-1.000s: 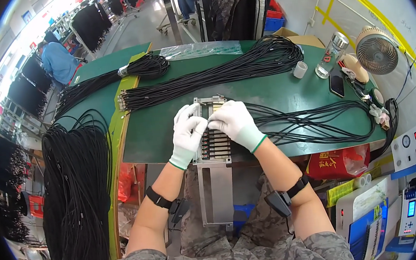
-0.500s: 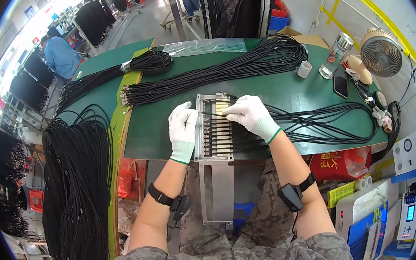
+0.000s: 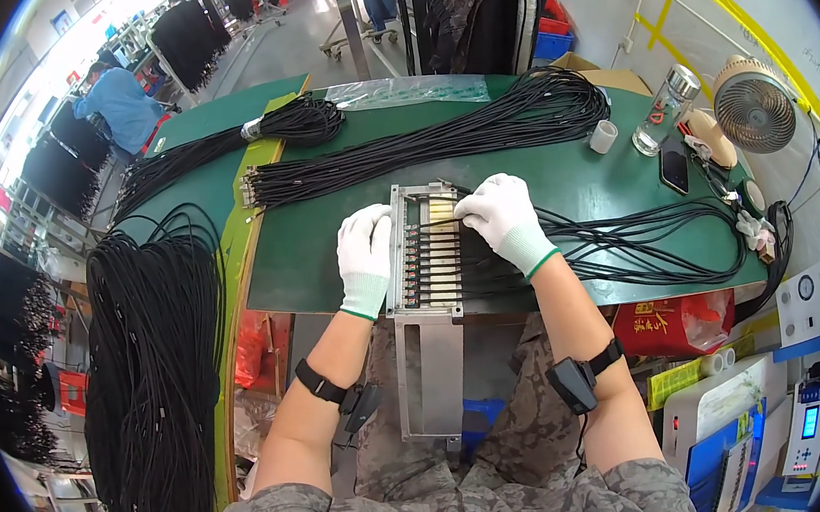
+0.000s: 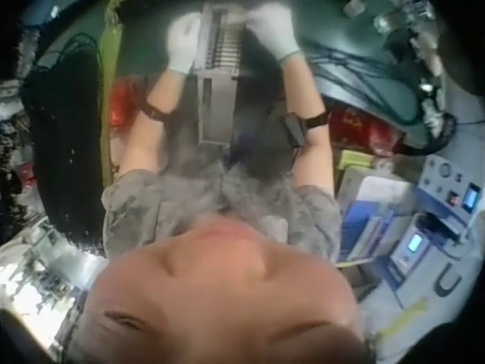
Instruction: Assembling bundles of wires into a metal fixture on an assembly line.
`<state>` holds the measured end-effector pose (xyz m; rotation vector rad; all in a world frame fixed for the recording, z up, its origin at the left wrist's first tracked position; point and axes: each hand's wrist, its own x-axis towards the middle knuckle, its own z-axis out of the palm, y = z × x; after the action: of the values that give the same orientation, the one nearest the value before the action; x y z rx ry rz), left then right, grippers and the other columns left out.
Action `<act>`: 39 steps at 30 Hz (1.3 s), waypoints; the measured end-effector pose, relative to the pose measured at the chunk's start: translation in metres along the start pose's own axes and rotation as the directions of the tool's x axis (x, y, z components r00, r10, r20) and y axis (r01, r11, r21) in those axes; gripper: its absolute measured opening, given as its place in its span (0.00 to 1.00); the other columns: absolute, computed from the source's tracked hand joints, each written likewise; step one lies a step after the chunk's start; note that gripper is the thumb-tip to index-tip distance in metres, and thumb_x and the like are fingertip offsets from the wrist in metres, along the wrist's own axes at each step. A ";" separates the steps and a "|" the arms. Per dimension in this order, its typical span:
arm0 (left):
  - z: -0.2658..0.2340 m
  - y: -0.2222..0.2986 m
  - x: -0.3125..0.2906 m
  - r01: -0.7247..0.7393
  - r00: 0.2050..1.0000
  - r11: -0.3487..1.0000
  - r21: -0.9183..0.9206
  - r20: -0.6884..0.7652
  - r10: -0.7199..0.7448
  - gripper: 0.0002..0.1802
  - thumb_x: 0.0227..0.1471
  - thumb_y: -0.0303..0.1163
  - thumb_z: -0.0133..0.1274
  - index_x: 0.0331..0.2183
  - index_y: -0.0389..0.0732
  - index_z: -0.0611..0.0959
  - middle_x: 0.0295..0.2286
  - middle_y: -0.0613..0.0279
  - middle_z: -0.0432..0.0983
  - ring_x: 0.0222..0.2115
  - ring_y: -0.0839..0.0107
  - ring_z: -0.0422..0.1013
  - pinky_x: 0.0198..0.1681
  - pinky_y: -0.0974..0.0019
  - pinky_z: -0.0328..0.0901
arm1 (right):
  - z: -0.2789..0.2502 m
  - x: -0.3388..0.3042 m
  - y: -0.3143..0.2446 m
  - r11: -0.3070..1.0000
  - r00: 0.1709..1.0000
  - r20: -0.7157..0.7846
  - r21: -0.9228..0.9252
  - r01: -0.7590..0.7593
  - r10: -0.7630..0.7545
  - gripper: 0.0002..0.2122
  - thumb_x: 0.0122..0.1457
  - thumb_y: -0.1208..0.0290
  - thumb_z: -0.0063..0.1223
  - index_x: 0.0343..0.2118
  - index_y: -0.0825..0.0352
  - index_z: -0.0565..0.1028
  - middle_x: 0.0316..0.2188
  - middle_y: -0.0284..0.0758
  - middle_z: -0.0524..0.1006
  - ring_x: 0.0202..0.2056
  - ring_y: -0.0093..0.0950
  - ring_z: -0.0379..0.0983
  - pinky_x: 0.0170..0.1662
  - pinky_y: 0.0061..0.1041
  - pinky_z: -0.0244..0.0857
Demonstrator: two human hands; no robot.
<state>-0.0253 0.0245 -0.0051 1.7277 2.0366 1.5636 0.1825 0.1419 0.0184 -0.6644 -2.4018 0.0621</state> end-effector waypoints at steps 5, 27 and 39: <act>0.000 0.002 0.000 0.032 0.998 0.999 -0.033 0.054 -0.030 0.11 0.56 0.31 0.50 0.40 0.41 0.82 0.42 0.53 0.76 0.46 0.58 0.69 0.53 0.60 0.61 | -0.002 0.004 -0.007 0.998 0.999 -0.034 -0.054 0.015 -0.017 0.03 0.45 0.70 0.61 0.25 0.54 0.79 0.23 0.26 0.75 0.35 0.32 0.70 0.43 0.35 0.62; 0.006 0.001 0.009 -0.039 0.999 0.999 -0.033 0.036 0.040 0.10 0.50 0.38 0.58 0.31 0.42 0.84 0.47 0.50 0.73 0.53 0.51 0.63 0.58 0.54 0.55 | 0.003 0.007 0.016 0.993 0.996 0.047 0.085 -0.083 0.079 0.07 0.45 0.59 0.63 0.27 0.53 0.80 0.26 0.28 0.77 0.37 0.34 0.72 0.41 0.35 0.64; 0.007 -0.001 0.003 -0.020 1.000 0.938 -0.345 -0.023 0.013 0.06 0.52 0.30 0.56 0.27 0.38 0.82 0.44 0.53 0.75 0.50 0.58 0.66 0.55 0.58 0.58 | 0.006 0.019 -0.018 0.975 0.993 0.117 0.218 -0.049 0.024 0.09 0.48 0.63 0.61 0.33 0.57 0.79 0.24 0.33 0.80 0.33 0.35 0.74 0.40 0.34 0.67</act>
<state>-0.0226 0.0317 -0.0075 1.6042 1.6295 1.8174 0.1580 0.1358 0.0281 -0.6149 -2.4434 0.3862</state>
